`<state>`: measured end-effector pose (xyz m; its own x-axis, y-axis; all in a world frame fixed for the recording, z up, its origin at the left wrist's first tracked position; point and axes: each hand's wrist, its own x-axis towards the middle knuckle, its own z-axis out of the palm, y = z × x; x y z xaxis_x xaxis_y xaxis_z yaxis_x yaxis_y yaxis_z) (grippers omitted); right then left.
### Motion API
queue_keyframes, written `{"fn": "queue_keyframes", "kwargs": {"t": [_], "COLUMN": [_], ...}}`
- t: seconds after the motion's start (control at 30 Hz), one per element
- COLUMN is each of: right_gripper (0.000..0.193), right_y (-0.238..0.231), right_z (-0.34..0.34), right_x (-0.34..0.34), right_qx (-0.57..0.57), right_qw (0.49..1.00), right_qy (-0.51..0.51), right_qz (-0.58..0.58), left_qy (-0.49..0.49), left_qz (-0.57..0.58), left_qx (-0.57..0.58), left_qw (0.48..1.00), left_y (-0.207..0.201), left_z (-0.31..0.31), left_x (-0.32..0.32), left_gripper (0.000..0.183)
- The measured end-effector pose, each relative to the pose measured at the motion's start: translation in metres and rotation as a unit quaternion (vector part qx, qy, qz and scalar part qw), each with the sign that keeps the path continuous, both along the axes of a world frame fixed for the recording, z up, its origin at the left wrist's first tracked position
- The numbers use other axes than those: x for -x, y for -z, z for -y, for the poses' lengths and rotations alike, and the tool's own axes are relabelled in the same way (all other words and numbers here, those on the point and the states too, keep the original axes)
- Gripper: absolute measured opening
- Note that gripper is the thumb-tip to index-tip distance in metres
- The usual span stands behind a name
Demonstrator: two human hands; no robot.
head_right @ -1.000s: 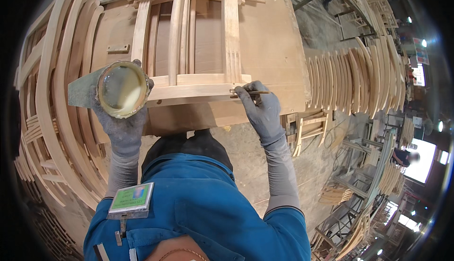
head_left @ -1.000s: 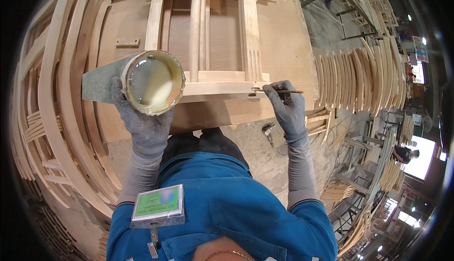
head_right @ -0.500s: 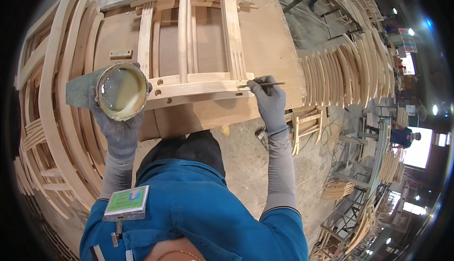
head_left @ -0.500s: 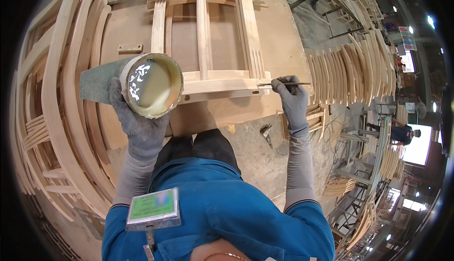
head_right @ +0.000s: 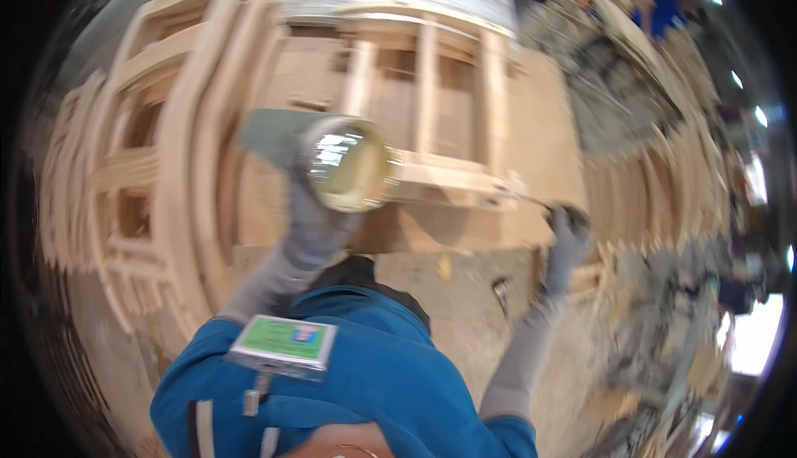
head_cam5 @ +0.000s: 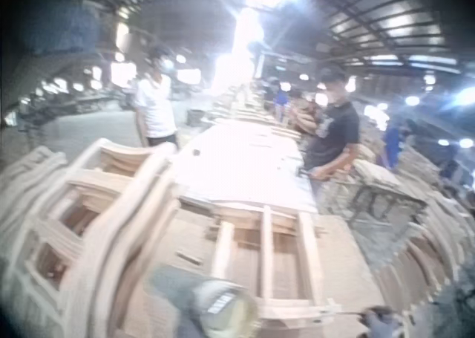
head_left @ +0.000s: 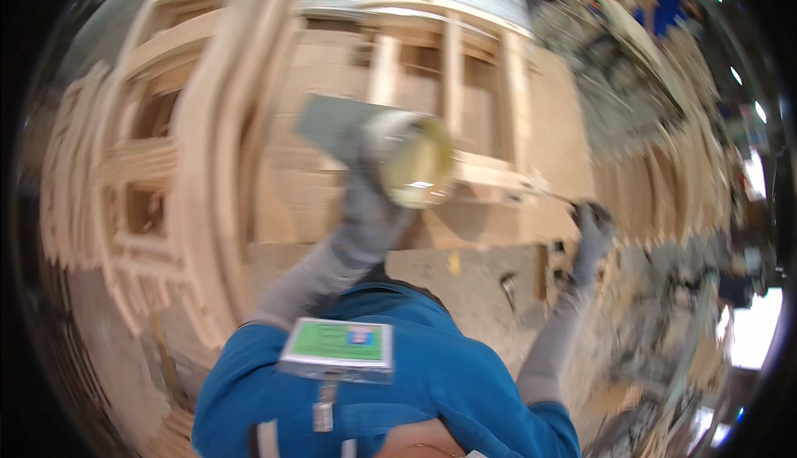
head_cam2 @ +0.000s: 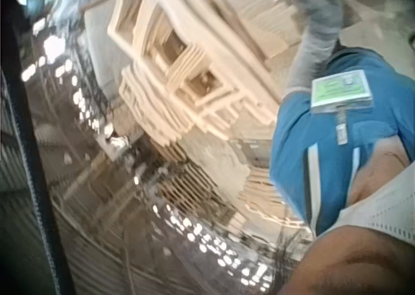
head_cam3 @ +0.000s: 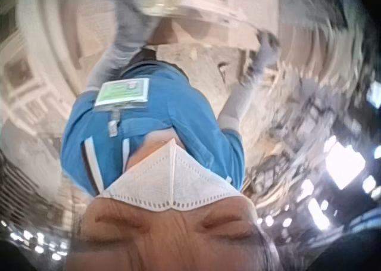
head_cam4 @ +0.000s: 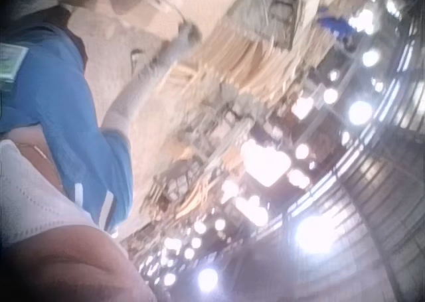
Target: The person applies glue to the joints of wooden chair frames using a brush and a container of glue. The person repeatedly dips the brush into the container and applies glue to multiple chair frames on a workbench in a factory setting.
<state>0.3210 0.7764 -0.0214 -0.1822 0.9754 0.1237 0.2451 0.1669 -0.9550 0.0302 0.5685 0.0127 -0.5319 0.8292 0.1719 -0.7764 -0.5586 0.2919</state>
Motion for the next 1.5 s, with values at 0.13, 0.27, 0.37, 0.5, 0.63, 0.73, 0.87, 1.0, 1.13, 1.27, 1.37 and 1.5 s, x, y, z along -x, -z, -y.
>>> {"fn": "queue_keyframes", "kwargs": {"t": [0.13, 0.27, 0.37, 0.5, 0.63, 0.73, 0.87, 1.0, 1.13, 1.27, 1.37, 1.5], "right_gripper": [0.014, 0.016, 0.018, 0.019, 0.016, 0.013, 0.01, 0.009, 0.018, 0.03, 0.032, 0.028], "right_y": [-0.04, -0.051, -0.056, -0.078, -0.087, -0.088, -0.087, -0.097, -0.111, -0.129, -0.148, -0.143], "right_z": [0.077, 0.142, 0.176, 0.22, 0.27, 0.301, 0.339, 0.373, 0.405, 0.413, 0.427, 0.456], "right_x": [0.011, -0.001, -0.021, -0.039, -0.051, -0.058, -0.052, -0.04, -0.026, 0.003, 0.031, 0.056], "right_qx": [-0.002, -0.02, -0.045, -0.063, -0.088, -0.083, -0.071, -0.087, -0.125, -0.337, -0.438, -0.419], "right_qw": [0.993, 0.984, 0.979, 0.973, 0.974, 0.972, 0.97, 0.961, 0.95, 0.866, 0.818, 0.842], "right_qy": [0.066, 0.081, 0.077, 0.02, 0.006, -0.021, -0.048, -0.09, -0.158, -0.357, -0.368, -0.339], "right_qz": [-0.1, -0.159, -0.184, -0.22, -0.206, -0.217, -0.229, -0.246, -0.237, -0.097, -0.049, 0.035], "left_qy": [0.02, 0.053, 0.072, 0.018, 0.019, 0.032, 0.006, -0.006, -0.031, -0.034, -0.033, -0.081], "left_qz": [0.004, 0.057, 0.088, 0.077, 0.071, 0.057, 0.044, 0.018, -0.007, -0.013, -0.026, -0.043], "left_qx": [0.024, 0.007, 0.014, 0.055, 0.037, 0.104, 0.089, 0.109, 0.13, 0.165, 0.175, 0.148], "left_qw": [1.0, 0.997, 0.993, 0.995, 0.997, 0.992, 0.995, 0.994, 0.991, 0.986, 0.984, 0.985], "left_y": [-0.003, 0.005, 0.007, 0.024, 0.016, 0.024, 0.011, -0.003, -0.014, -0.03, -0.033, -0.042], "left_z": [0.015, 0.031, 0.058, 0.095, 0.141, 0.172, 0.218, 0.256, 0.291, 0.325, 0.343, 0.376], "left_x": [-0.012, -0.039, -0.065, -0.093, -0.116, -0.126, -0.138, -0.142, -0.139, -0.131, -0.121, -0.099], "left_gripper": [0.048, 0.041, 0.04, 0.038, 0.037, 0.039, 0.042, 0.046, 0.054, 0.055, 0.056, 0.057]}}
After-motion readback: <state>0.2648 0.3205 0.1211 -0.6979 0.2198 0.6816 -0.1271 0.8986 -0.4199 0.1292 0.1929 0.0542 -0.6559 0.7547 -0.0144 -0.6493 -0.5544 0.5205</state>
